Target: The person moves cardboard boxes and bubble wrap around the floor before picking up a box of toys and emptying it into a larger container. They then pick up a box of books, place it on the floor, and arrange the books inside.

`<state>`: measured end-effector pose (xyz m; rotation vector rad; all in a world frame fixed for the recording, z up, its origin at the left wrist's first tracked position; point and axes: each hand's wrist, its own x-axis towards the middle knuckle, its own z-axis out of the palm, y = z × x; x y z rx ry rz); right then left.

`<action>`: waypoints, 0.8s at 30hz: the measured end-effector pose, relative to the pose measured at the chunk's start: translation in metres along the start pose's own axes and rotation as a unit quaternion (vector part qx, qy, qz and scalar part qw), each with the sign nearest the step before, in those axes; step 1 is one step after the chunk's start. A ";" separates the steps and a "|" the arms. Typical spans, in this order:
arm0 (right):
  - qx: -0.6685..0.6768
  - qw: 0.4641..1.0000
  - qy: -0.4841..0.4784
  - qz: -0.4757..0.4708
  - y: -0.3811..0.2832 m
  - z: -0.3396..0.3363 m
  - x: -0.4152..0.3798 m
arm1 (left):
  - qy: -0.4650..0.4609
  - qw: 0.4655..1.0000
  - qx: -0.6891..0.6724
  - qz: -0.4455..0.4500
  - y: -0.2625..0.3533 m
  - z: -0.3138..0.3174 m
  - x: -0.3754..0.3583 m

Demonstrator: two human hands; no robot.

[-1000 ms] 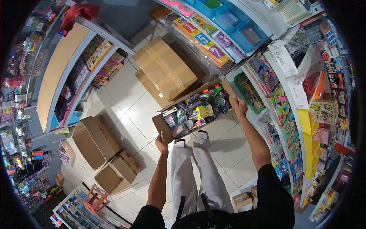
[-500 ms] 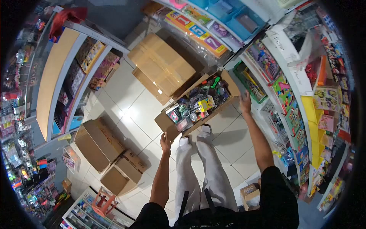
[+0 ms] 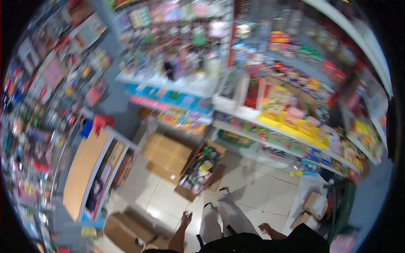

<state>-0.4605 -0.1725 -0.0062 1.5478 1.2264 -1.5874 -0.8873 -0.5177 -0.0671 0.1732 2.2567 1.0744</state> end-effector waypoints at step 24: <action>0.712 0.697 0.091 0.003 0.347 0.171 -0.061 | -0.549 0.756 0.353 0.047 0.342 0.327 -0.099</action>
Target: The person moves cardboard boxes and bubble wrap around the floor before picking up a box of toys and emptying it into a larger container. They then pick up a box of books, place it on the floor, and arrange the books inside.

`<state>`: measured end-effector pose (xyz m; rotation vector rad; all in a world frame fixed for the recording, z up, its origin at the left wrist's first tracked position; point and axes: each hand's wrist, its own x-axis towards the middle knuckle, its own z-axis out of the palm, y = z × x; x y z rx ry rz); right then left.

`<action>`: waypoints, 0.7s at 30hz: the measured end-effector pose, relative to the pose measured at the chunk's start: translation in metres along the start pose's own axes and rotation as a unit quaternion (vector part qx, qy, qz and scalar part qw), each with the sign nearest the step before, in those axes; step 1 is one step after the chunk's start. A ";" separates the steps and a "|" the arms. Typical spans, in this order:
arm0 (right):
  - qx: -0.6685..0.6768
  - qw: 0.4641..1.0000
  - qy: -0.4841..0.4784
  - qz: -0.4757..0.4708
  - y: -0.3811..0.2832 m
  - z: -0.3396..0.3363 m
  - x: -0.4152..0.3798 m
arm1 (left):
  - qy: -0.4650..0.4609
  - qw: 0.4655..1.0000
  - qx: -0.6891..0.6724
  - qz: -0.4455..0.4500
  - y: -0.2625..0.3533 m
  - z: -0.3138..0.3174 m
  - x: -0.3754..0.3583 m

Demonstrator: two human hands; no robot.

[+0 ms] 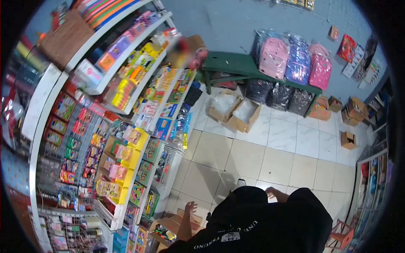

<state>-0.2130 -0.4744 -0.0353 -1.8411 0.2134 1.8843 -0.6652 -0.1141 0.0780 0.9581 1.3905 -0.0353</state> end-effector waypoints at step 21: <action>0.177 0.958 0.201 -0.099 -0.269 -0.039 0.018 | -0.189 0.942 0.265 -0.082 0.335 0.063 0.281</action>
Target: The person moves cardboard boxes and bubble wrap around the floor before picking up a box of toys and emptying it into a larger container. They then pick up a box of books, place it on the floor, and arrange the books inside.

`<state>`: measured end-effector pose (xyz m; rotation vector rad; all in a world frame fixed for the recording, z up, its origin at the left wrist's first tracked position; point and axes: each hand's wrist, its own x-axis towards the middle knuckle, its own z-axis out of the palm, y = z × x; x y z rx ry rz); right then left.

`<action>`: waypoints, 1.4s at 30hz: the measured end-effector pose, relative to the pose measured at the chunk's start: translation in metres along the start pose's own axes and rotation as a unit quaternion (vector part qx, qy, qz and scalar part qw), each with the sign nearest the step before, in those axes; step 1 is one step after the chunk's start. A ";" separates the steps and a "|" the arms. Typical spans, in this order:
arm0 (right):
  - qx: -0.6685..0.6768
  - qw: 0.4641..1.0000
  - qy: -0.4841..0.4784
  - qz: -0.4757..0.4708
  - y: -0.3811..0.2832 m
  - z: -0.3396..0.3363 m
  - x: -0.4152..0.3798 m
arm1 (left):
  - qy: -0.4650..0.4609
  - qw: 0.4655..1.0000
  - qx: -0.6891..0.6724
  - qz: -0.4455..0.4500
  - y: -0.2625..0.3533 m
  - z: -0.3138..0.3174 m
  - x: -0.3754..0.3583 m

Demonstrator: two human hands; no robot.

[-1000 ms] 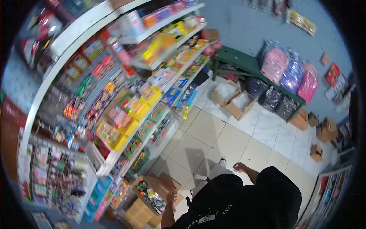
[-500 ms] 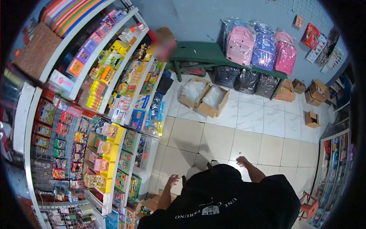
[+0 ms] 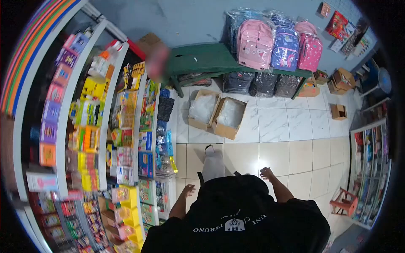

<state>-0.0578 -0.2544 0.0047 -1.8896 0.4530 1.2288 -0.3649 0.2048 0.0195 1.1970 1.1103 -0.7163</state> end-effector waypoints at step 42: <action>-0.085 0.955 0.283 0.002 -0.232 0.092 0.465 | 0.167 0.869 0.411 0.218 0.488 -0.135 0.589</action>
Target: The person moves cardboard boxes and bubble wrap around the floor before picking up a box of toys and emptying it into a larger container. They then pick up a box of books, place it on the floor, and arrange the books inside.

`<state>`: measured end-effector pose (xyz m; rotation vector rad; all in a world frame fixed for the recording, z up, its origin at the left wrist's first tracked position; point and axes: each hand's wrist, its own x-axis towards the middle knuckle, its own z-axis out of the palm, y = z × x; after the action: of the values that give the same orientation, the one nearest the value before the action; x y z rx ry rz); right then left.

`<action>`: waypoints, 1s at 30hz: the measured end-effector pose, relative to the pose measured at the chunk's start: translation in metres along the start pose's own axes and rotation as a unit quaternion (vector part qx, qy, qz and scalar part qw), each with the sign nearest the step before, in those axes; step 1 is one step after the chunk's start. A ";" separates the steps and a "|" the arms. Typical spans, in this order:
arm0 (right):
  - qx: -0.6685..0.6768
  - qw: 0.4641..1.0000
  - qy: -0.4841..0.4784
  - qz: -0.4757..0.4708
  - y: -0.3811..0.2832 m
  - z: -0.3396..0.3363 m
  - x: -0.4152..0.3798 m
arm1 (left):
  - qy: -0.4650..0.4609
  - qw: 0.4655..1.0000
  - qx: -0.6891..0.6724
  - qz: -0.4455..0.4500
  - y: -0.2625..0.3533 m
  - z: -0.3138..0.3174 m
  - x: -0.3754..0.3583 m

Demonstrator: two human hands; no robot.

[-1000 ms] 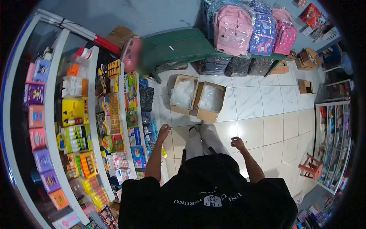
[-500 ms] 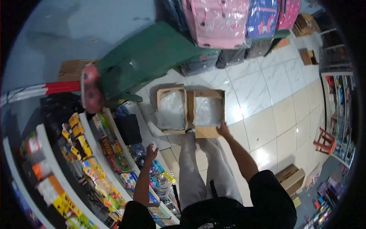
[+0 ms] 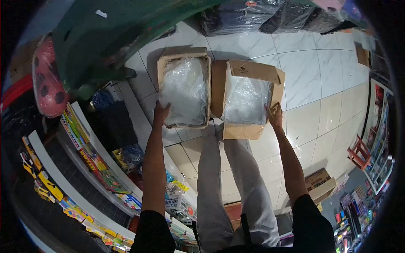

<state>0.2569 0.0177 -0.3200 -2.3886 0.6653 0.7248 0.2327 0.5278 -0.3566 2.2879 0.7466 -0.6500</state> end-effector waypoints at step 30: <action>0.184 0.886 0.359 0.230 0.129 -0.240 -0.367 | 0.024 0.984 0.098 0.148 0.195 -0.152 -0.303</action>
<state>-0.0054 -0.1180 0.0286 -2.1074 1.5519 -0.1681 0.1809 0.4077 0.0121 2.5357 0.3637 -0.5518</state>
